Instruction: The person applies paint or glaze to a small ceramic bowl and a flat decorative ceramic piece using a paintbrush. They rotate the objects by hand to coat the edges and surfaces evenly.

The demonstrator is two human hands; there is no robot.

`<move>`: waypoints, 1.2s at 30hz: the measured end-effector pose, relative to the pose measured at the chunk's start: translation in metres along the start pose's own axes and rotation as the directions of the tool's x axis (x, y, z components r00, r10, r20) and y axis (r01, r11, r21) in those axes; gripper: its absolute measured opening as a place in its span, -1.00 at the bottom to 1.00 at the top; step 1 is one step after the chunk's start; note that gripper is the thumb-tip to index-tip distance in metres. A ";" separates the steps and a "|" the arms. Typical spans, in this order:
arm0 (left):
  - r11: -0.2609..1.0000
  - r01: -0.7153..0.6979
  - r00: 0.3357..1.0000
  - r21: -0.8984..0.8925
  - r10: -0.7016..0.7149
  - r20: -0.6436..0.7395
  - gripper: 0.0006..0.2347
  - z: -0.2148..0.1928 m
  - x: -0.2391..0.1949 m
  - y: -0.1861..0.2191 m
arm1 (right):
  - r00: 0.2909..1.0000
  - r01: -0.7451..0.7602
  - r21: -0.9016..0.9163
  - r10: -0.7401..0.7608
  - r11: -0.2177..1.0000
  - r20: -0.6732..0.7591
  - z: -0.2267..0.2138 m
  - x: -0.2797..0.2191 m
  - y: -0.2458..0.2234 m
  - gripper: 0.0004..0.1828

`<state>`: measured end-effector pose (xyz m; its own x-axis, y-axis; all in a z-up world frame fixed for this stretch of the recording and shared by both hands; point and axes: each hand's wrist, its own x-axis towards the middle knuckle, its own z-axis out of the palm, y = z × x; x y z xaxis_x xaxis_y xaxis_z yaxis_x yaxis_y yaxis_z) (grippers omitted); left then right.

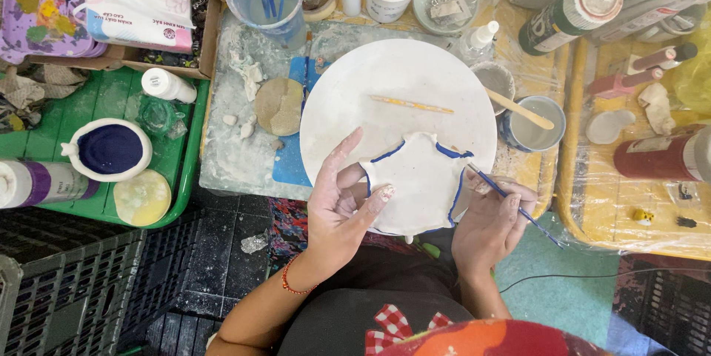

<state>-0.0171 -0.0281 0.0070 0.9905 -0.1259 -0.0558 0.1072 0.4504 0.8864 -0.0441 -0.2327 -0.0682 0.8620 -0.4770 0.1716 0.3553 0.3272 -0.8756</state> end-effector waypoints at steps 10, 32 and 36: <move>0.999 0.010 1.000 -0.033 -0.010 -0.001 -0.35 0.000 0.001 -0.002 | 0.997 0.067 -0.164 -0.060 0.984 0.047 -0.005 -0.008 0.004 -0.75; 0.999 0.010 1.000 -0.050 -0.011 -0.019 -0.25 0.005 0.006 0.004 | 0.965 0.062 -0.190 -0.010 0.980 0.262 0.006 -0.012 -0.011 -0.66; 0.998 -0.025 0.999 -0.050 0.023 -0.044 -0.22 0.007 0.007 0.002 | 0.960 0.090 -0.279 -0.009 0.956 0.278 0.013 -0.013 -0.020 -0.55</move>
<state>-0.0109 -0.0340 0.0114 0.9955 -0.0762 -0.0556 0.0863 0.4973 0.8633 -0.0574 -0.2226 -0.0472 0.9253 -0.2340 0.2985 0.3164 0.0420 -0.9477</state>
